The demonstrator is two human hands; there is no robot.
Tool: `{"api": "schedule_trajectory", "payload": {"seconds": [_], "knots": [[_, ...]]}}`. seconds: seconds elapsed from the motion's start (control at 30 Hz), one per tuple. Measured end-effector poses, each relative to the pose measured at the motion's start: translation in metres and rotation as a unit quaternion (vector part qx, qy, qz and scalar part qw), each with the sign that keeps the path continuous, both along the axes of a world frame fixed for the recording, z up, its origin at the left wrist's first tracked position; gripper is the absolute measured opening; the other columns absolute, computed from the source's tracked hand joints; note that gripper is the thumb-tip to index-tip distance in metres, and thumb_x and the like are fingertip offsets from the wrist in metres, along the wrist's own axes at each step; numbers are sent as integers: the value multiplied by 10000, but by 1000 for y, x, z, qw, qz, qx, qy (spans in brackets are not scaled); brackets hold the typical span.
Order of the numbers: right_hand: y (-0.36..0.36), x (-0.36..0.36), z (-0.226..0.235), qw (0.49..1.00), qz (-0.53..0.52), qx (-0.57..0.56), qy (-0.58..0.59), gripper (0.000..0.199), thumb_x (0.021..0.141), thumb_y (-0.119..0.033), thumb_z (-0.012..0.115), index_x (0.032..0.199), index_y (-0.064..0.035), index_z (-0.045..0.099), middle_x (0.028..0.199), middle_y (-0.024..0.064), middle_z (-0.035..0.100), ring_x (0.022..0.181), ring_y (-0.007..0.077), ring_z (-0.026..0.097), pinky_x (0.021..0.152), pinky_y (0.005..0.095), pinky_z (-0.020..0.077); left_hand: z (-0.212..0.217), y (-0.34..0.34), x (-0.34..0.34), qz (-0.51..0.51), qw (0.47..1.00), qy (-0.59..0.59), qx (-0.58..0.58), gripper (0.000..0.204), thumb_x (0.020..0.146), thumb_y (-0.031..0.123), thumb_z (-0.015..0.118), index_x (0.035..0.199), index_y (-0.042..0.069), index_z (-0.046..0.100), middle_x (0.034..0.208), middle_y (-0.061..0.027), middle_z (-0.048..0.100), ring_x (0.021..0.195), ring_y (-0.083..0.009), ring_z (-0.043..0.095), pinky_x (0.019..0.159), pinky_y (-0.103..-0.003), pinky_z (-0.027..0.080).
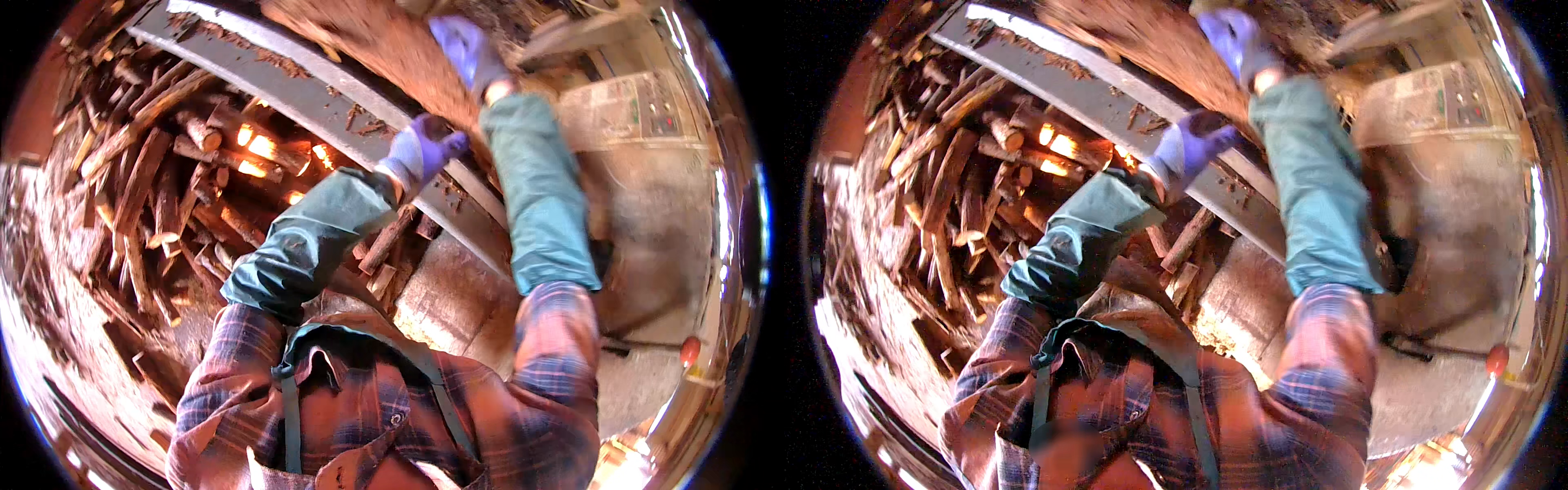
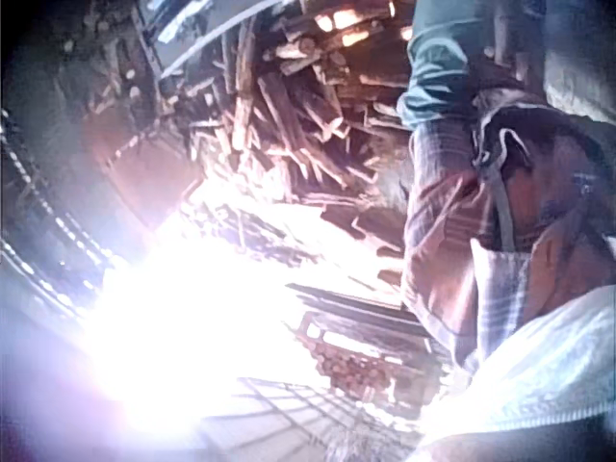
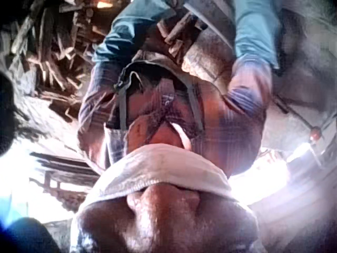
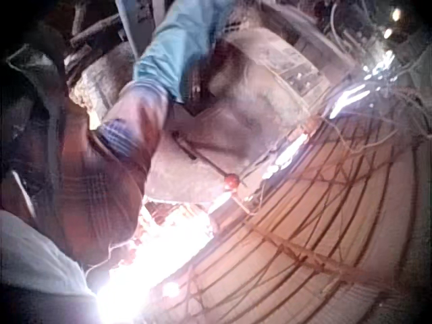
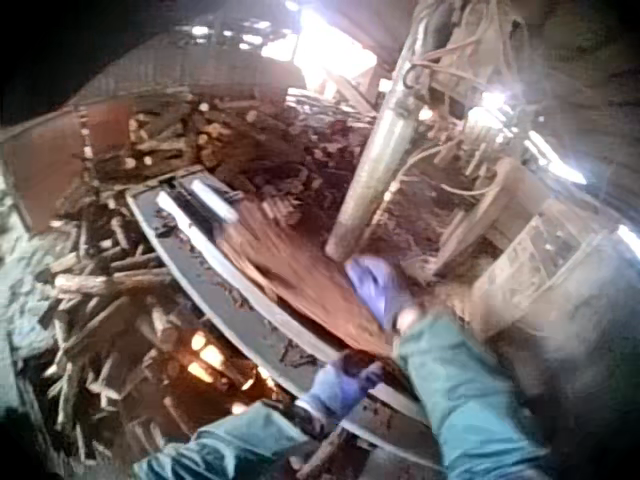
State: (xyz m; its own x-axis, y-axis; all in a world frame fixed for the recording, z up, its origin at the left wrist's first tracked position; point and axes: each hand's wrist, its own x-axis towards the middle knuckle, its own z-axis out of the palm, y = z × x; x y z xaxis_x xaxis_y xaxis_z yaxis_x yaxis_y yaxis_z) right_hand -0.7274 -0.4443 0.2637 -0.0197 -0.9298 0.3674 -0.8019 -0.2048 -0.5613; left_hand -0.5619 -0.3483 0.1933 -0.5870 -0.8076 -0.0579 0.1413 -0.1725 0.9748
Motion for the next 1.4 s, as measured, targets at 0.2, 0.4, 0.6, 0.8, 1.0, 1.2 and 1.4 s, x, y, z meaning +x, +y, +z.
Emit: {"api": "schedule_trajectory", "payload": {"seconds": [0.2, 0.4, 0.6, 0.8, 1.0, 1.2, 1.4], "knots": [[43, -58, -56, 925, -35, -135, 354, 172, 907, -162, 516, 760, -108, 586, 712, 129, 576, 670, 337, 586, 614, 445, 491, -66, 102, 82, -140, 978, -153, 33, 396, 865, 358, 666, 1147, 80, 662, 1067, -129, 687, 1002, -236, 655, 895, -368, 518], [69, -107, -85, 988, -145, 29, 44, 381, 976, -282, 544, 1110, 63, 634, 1114, 141, 660, 1012, 244, 617, 915, 379, 472, -162, 193, 165, -116, 940, -317, 51, 320, 828, 407, 650, 988, 132, 686, 899, -130, 693, 858, -314, 670, 775, -400, 525], [93, -37, -64, 970, -111, -132, -170, 315, 976, -176, 548, 1169, 64, 614, 1156, 178, 636, 1024, 258, 616, 938, 362, 489, -173, 201, 231, -153, 891, -410, 118, 385, 858, 441, 596, 1085, 143, 684, 1011, -132, 697, 953, -318, 661, 845, -399, 507], [91, 251, -118, 937, 63, 191, -284, 213, 910, -68, 567, 1102, -1, 628, 1058, 62, 638, 931, 179, 614, 845, 287, 503, -196, 159, 351, -38, 895, -402, 190, 457, 847, 432, 594, 1156, 100, 650, 1080, -153, 686, 1014, -300, 657, 883, -393, 498], [71, 452, -335, 692, 9, 553, -464, 541, 895, -360, 661, 1352, -117, 501, 1223, 88, 616, 1056, 205, 619, 869, 359, 499, -306, 76, 515, 218, 895, -262, 287, 553, 858, 330, 728, 1289, 35, 549, 1186, -142, 656, 1095, -225, 618, 948, -345, 484], [-35, 671, -505, 589, -21, 676, -442, 1193, 695, -745, 674, 1542, -155, 76, 1567, 225, 164, 1402, 446, 253, 1066, 607, 293, -420, -35, 714, 295, 822, -460, 163, 985, 701, 539, 803, 1436, 47, 369, 1331, -250, 533, 1237, -340, 527, 1036, -396, 424], [-120, 785, -690, 657, -141, 593, -443, 1059, 699, -694, 713, 1437, -26, 351, 1438, 182, 438, 1306, 328, 425, 1073, 460, 349, -512, -170, 763, 134, 834, -497, 196, 1247, 594, 609, 825, 1513, 45, 199, 1452, -280, 389, 1358, -377, 390, 1105, -389, 343]]}}
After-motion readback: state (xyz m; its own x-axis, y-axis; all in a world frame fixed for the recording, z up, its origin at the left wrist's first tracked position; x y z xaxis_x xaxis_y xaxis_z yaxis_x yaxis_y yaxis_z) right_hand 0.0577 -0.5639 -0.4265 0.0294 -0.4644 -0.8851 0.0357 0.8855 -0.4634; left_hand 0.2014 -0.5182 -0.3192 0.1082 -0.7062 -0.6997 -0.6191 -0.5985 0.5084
